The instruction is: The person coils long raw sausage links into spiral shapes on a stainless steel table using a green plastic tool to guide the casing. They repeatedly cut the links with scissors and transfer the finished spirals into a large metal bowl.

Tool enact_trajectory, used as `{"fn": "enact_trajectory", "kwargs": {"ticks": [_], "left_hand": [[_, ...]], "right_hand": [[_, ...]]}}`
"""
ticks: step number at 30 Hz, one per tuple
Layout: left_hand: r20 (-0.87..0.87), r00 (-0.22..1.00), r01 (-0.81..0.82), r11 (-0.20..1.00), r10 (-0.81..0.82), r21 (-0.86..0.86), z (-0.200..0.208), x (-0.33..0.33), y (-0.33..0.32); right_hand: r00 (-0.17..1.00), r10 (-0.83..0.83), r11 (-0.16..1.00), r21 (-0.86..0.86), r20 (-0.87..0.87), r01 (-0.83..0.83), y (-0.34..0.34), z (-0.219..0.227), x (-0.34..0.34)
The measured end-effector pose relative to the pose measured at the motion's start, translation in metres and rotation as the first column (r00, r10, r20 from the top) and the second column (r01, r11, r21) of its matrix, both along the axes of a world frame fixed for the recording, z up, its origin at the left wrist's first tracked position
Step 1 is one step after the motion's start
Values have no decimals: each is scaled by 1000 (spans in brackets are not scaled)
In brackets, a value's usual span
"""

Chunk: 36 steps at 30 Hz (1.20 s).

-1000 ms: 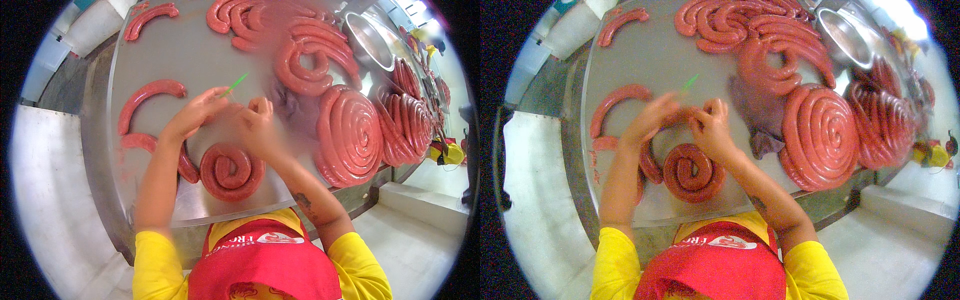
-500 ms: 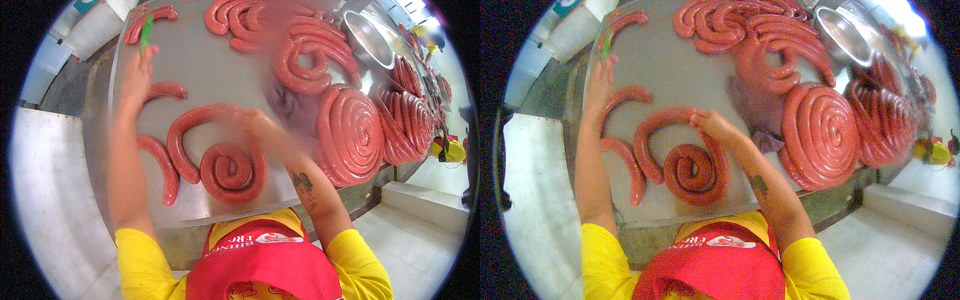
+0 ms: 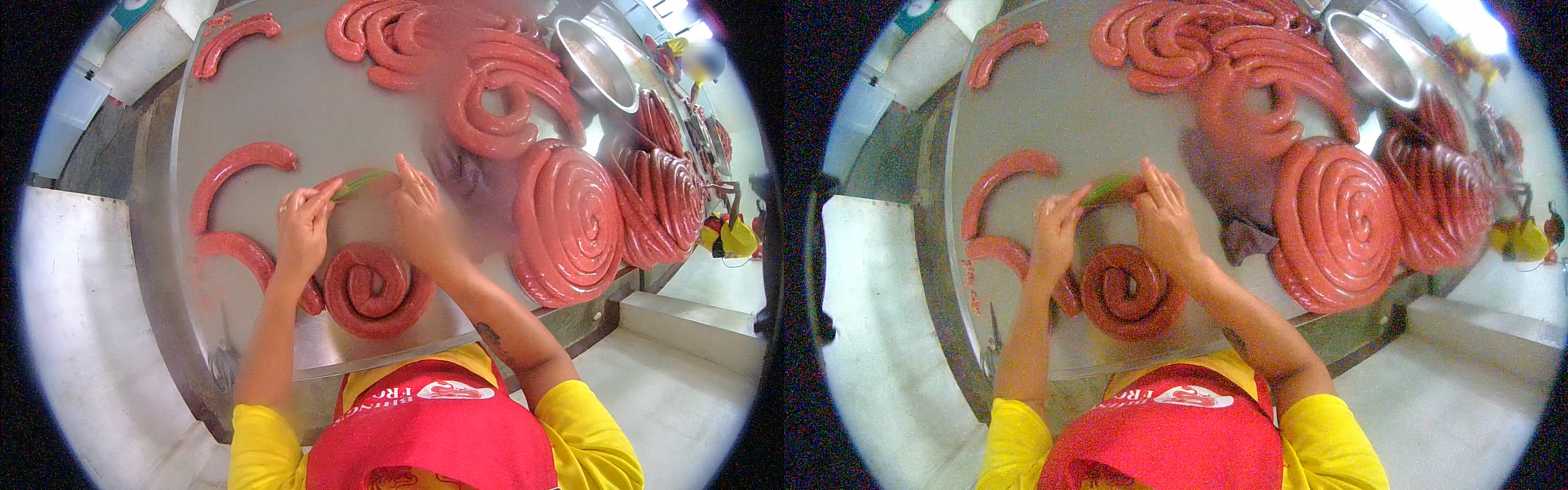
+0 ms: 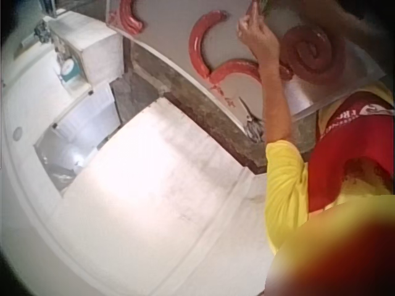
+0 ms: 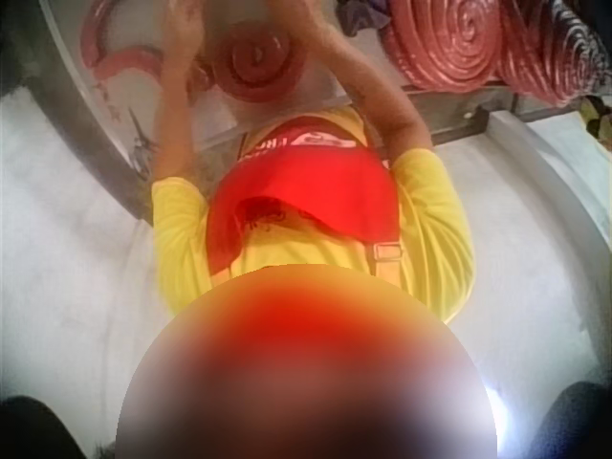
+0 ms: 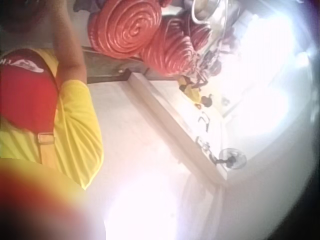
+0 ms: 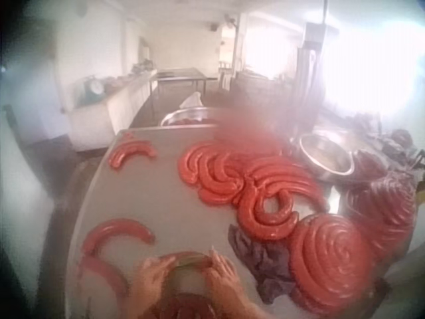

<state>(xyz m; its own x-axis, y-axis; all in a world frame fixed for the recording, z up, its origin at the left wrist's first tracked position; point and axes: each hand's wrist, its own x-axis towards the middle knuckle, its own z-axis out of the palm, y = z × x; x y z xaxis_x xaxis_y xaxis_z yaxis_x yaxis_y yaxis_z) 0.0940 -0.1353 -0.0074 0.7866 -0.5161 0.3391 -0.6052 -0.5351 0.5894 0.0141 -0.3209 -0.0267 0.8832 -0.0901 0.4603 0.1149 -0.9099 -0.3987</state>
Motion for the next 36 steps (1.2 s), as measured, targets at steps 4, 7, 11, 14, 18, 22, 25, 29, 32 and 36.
{"fn": "enact_trajectory", "kwargs": {"ticks": [4, 7, 11, 14, 18, 22, 25, 29, 32, 36], "left_hand": [[-302, 901, 305, 950, -312, -71, 16, 23, -8], [-769, 495, 10, 888, -404, -461, 34, 17, -35], [-358, 882, 262, 950, -307, -168, 31, 30, -74], [-117, 967, 192, 951, -225, -241, 19, 68, -85], [-675, 682, -339, 696, -282, -633, 133, 123, -43], [-201, 967, -154, 988, 155, 19, 96, 116, 11], [-588, 771, 340, 939, -246, 53, 52, 47, 39], [-711, 610, 567, 820, -349, 83, 31, -38, 16], [-452, 788, 451, 892, -418, -39, 5, -41, 16], [-400, 889, 319, 927, -221, 197, 11, 1, 1]], "right_hand": [[999, 33, 962, 272, -3, -31, 7, 21, -6], [989, 17, 918, 394, -145, 42, 6, 27, -5], [970, 42, 947, 319, -239, 38, 11, 17, -1], [919, 103, 932, 360, -380, 44, 10, 6, 3], [888, 214, 869, 495, -407, 17, 2, -37, 1], [853, 272, 627, 754, -445, 194, -9, -19, 11], [838, 367, 99, 912, -405, 398, -27, 0, 12], [861, 219, 793, 598, -459, 117, -31, -28, 15], [941, -36, 992, 99, -337, 74, -7, 8, 6], [977, -135, 987, 68, -167, 148, 2, 30, -9]]}}
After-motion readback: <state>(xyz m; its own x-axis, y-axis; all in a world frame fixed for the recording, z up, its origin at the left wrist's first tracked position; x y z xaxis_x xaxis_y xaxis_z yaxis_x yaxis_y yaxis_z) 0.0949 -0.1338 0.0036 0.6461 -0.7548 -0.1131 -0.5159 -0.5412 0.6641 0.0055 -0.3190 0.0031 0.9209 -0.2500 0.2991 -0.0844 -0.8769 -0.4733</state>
